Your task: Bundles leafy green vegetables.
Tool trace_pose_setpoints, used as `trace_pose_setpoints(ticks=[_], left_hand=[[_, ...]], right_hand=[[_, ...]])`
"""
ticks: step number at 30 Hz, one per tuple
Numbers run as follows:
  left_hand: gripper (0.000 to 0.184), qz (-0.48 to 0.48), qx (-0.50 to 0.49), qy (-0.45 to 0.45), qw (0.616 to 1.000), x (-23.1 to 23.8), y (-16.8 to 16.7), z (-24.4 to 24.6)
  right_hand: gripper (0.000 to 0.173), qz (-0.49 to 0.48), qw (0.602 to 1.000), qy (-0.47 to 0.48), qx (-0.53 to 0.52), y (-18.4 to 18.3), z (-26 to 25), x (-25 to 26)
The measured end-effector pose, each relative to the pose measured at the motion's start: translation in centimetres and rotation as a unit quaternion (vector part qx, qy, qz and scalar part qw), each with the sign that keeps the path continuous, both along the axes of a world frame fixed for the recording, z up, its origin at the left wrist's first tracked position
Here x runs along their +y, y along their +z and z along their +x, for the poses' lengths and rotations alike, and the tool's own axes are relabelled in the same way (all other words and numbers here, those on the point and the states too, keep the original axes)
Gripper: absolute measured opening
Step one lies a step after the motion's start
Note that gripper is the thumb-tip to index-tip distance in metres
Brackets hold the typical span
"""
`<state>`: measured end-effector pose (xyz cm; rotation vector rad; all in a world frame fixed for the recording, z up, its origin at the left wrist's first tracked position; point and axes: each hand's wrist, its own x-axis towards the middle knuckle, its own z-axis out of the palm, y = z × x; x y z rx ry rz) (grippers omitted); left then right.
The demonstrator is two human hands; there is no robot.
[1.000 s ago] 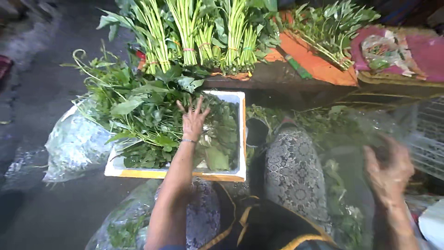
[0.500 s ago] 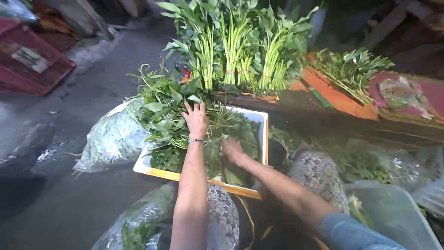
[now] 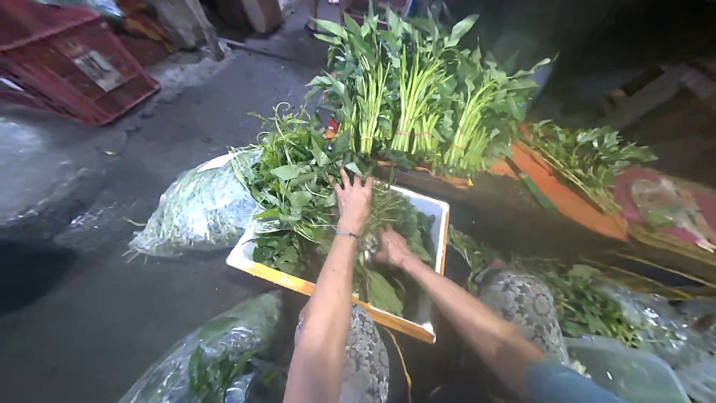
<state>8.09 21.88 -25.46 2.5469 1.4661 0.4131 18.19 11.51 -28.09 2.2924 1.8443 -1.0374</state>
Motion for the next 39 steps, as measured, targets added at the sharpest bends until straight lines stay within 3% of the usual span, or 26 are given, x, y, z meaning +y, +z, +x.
trace_pose_setpoints(ticks=[3,6,9,10,13,15,18,21,23,24,27,29,31,34,36,39], left_hand=[[0.067,-0.025,-0.004,-0.039,0.999,-0.8,0.1,0.7],[0.062,-0.054,-0.012,-0.053,0.997,-1.2,1.0,1.2],[0.057,-0.090,0.022,-0.041,0.995,-1.2,1.4,1.4],[0.055,-0.097,0.033,-0.041,0.994,-1.2,1.5,1.4],[0.053,-0.124,0.032,-0.057,0.990,-2.6,2.5,1.5],[0.056,-0.139,0.008,-0.068,0.988,-3.2,4.2,1.1],[0.055,-0.124,-0.061,-0.053,0.989,-3.3,6.1,0.9],[0.040,-0.007,-0.184,-0.059,0.981,-3.7,6.5,0.7],[0.026,0.051,-0.264,-0.095,0.958,-3.8,5.9,0.8],[0.023,0.015,-0.296,-0.124,0.947,-4.0,5.8,0.8],[0.042,-0.253,-0.336,-0.225,0.879,-4.6,6.8,0.7],[0.055,-0.365,-0.337,-0.261,0.828,-4.9,6.8,1.4],[0.049,-0.421,-0.383,-0.243,0.786,-5.7,6.7,2.1],[0.035,-0.510,-0.498,-0.153,0.685,-6.9,7.2,2.0],[0.030,-0.516,-0.538,-0.090,0.661,-7.3,7.4,1.6],[0.035,-0.489,-0.565,-0.115,0.655,-6.5,6.6,1.0]], right_hand=[[0.053,-0.004,0.993,-0.054,0.105,-0.2,1.1,0.1],[0.072,-0.059,0.973,-0.146,0.171,-2.5,1.3,-0.1],[0.098,-0.049,0.982,-0.141,0.114,-3.1,-1.0,-0.9],[0.099,-0.040,0.987,-0.138,0.078,-3.1,-1.9,-1.1],[0.073,-0.003,0.991,-0.133,0.013,-3.1,-2.7,-1.7],[0.064,0.028,0.991,-0.131,0.002,-1.6,-2.2,-1.8],[0.063,0.055,0.988,-0.143,0.019,2.3,0.3,-2.0],[0.056,0.102,0.984,-0.132,0.060,7.5,3.6,-2.9],[0.053,0.138,0.980,-0.104,0.096,10.8,5.9,-3.5],[0.050,0.145,0.979,-0.089,0.116,12.3,7.0,-3.6],[0.028,0.151,0.955,-0.076,0.244,14.7,10.1,-3.4],[0.015,0.171,0.917,-0.074,0.352,15.0,11.8,-3.0],[0.014,0.193,0.892,-0.083,0.401,15.0,12.2,-2.6],[0.037,0.245,0.884,-0.131,0.375,15.0,12.0,-2.3],[0.031,0.288,0.860,-0.194,0.374,14.9,12.1,-2.1],[0.022,0.313,0.820,-0.260,0.403,14.8,12.5,-2.0]])
